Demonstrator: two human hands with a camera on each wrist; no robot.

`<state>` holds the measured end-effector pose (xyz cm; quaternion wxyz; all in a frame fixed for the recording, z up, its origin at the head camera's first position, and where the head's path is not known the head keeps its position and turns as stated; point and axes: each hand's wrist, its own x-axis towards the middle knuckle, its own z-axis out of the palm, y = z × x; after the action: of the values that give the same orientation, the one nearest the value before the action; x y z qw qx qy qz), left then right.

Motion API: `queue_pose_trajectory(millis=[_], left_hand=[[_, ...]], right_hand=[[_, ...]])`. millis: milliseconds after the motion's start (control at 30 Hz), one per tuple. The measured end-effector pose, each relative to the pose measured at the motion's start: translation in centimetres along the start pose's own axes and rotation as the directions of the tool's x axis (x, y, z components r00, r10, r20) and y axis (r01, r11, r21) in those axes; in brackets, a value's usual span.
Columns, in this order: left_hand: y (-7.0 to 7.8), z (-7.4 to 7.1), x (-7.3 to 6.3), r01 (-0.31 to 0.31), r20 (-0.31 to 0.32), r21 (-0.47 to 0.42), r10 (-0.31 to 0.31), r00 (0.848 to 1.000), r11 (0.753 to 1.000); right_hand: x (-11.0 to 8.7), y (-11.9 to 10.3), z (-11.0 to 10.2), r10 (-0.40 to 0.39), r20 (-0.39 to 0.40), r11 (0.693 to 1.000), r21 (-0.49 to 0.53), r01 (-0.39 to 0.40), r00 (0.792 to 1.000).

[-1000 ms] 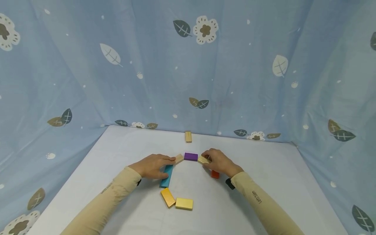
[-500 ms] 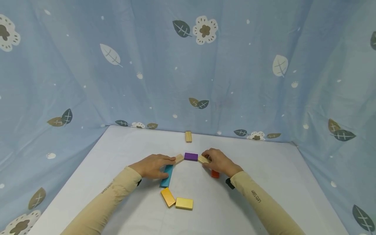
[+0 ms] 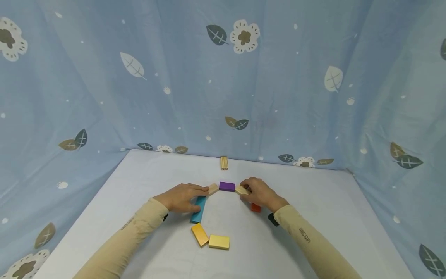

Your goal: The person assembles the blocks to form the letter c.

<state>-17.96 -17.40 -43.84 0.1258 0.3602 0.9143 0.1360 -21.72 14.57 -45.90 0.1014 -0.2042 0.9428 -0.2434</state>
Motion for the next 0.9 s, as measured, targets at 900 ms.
queue_pose_trajectory(millis=[900], left_hand=[[0.0, 0.2, 0.1, 0.003, -0.003, 0.011, -0.003, 1.000, 1.000]], right_hand=[[-0.1, 0.2, -1.3, 0.110, 0.014, 0.993, 0.030, -0.110, 0.994]])
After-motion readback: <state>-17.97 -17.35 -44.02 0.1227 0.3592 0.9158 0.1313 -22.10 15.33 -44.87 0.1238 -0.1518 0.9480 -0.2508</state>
